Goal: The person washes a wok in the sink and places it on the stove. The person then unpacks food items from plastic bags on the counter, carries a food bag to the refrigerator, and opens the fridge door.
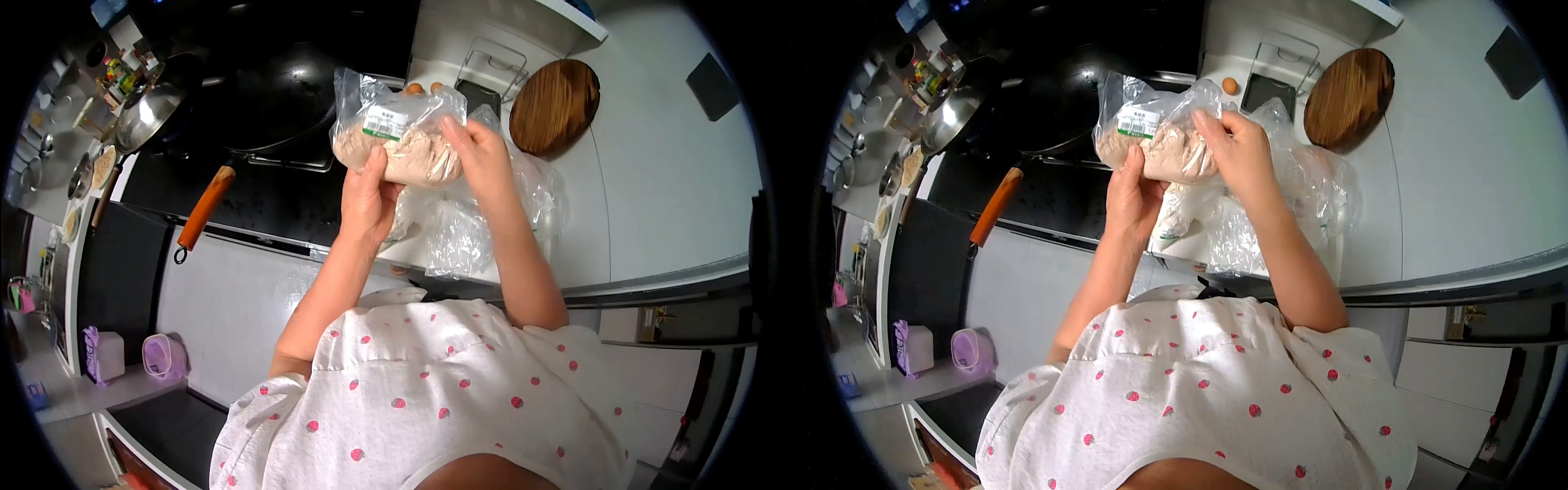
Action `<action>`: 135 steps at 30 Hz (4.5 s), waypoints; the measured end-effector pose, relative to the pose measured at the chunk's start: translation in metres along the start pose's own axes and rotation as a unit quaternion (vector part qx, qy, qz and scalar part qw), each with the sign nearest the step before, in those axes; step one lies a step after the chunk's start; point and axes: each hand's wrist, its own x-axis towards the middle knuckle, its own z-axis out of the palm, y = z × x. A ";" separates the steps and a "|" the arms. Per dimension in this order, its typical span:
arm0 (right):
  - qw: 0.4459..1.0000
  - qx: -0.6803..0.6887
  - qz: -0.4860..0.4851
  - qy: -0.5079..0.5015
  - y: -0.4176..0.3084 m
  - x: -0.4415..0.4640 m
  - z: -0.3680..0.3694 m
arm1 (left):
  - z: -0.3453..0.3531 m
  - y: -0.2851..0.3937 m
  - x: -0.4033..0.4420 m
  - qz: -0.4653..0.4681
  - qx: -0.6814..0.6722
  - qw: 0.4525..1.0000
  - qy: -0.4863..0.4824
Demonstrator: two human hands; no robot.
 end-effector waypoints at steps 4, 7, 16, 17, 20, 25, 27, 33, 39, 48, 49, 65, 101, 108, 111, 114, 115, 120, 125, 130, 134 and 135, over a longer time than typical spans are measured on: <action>0.966 0.112 0.172 -0.159 0.002 0.007 -0.010 | -0.010 -0.001 -0.004 -0.063 0.009 0.998 -0.010; 0.907 0.273 0.288 -0.139 0.013 0.003 -0.003 | -0.019 -0.003 -0.010 -0.077 0.061 0.995 -0.020; 0.910 0.355 0.182 -0.111 0.015 -0.028 0.024 | -0.065 0.005 -0.056 -0.149 0.065 0.987 0.000; 0.898 0.380 0.194 -0.111 0.014 -0.034 0.027 | -0.070 0.007 -0.061 -0.149 0.077 0.986 0.008; 0.902 0.371 0.176 -0.135 0.016 -0.053 0.040 | -0.088 0.016 -0.073 -0.075 0.188 0.976 0.075; 0.951 0.181 0.164 -0.189 0.028 -0.093 0.071 | -0.100 0.054 -0.096 0.135 0.425 0.894 0.042; 0.948 0.144 0.190 -0.212 0.022 -0.104 0.076 | -0.096 0.062 -0.101 0.104 0.511 0.854 -0.004; 0.965 -0.076 -0.098 -0.229 0.017 -0.147 0.105 | -0.093 0.053 -0.124 -0.019 0.556 0.829 -0.058; 0.961 0.012 0.024 -0.275 0.027 -0.148 0.105 | -0.126 0.047 -0.144 -0.068 0.434 0.877 0.193; 0.910 -0.404 -0.081 -0.041 0.074 -0.075 0.042 | -0.132 0.051 -0.138 -0.044 0.352 0.892 0.280; 0.910 -0.405 -0.083 -0.039 0.079 -0.070 0.042 | -0.130 0.052 -0.136 -0.063 0.359 0.888 0.281; 0.966 -0.249 -0.072 0.007 0.040 -0.006 0.001 | -0.083 0.022 -0.081 -0.098 0.289 0.925 0.228; 0.914 -0.214 0.017 -0.344 0.064 -0.051 0.041 | -0.088 -0.022 -0.023 -0.158 0.340 0.914 0.154; 0.872 -0.439 0.134 -0.171 0.097 -0.022 0.013 | -0.085 -0.018 -0.021 -0.188 0.405 0.883 0.147; 0.880 -0.388 0.164 -0.219 0.119 -0.025 0.023 | -0.091 -0.019 -0.023 -0.189 0.407 0.881 0.153; 0.900 -0.377 0.084 -0.201 0.105 -0.042 0.046 | -0.094 -0.020 -0.028 -0.177 0.402 0.885 0.155; 0.901 -0.377 0.086 -0.199 0.102 -0.047 0.051 | -0.094 -0.020 -0.028 -0.165 0.391 0.893 0.152; 0.937 -0.278 0.000 -0.211 0.100 -0.068 0.057 | -0.090 -0.021 -0.031 -0.180 0.399 0.882 0.177; 0.948 -0.244 -0.016 -0.201 0.098 -0.070 0.051 | -0.092 -0.022 -0.032 -0.182 0.393 0.884 0.174; 0.923 -0.340 0.030 -0.179 0.092 -0.039 0.024 | -0.093 -0.019 -0.032 -0.204 0.398 0.874 0.189; 0.864 -0.495 0.073 -0.058 0.093 0.024 -0.025 | -0.085 -0.021 -0.031 -0.171 0.389 0.886 0.185; 0.859 -0.504 0.081 -0.032 0.097 0.031 -0.035 | -0.086 -0.021 -0.031 -0.182 0.379 0.889 0.182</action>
